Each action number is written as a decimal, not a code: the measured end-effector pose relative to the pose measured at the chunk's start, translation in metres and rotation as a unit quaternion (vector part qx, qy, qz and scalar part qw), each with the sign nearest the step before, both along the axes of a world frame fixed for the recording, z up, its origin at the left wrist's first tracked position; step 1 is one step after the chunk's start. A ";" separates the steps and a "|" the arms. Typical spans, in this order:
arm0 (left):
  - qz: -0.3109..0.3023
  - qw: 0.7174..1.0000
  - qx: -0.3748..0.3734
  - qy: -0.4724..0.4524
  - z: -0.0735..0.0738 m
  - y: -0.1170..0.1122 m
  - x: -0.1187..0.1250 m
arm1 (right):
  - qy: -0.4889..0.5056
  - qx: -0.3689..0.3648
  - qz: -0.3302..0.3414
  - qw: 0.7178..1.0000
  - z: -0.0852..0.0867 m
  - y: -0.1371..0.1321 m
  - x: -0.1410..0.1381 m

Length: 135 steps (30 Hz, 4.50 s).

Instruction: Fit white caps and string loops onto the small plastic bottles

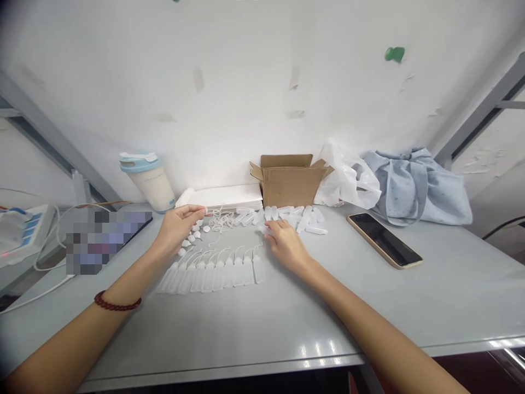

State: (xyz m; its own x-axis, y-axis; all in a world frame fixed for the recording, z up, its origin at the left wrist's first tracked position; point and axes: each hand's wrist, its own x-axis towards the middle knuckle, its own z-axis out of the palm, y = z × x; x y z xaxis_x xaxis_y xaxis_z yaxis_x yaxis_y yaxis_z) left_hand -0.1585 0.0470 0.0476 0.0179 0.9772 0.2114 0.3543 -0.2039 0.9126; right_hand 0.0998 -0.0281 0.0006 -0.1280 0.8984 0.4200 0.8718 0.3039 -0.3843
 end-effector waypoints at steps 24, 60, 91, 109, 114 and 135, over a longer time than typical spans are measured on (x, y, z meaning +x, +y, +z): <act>-0.045 0.981 0.097 0.161 0.011 -0.013 0.010 | 0.047 0.056 0.047 0.996 0.013 -0.016 -0.013; -0.079 0.965 0.164 0.188 0.006 -0.037 0.018 | 0.159 -0.001 0.101 0.982 0.029 -0.034 -0.030; -0.170 0.834 0.502 0.154 -0.015 -0.073 0.043 | 0.328 -0.077 0.105 0.936 0.034 -0.046 -0.041; -0.224 0.837 0.411 0.283 -0.016 -0.082 0.063 | 0.315 -0.211 0.018 0.925 0.049 -0.037 -0.020; -0.224 0.853 0.378 0.281 -0.018 -0.085 0.070 | 0.301 -0.246 0.001 0.921 0.051 -0.038 -0.021; -0.318 0.866 0.178 0.341 -0.018 -0.103 0.076 | 0.140 -0.386 0.084 0.908 0.054 -0.034 0.002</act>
State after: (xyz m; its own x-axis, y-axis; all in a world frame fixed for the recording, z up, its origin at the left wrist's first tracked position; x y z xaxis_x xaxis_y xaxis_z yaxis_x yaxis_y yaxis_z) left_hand -0.0825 -0.0559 0.0296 0.7689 0.5985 0.2251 0.4990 -0.7818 0.3740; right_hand 0.1020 -0.0623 0.0544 -0.2764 0.9164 -0.2896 0.6732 -0.0304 -0.7388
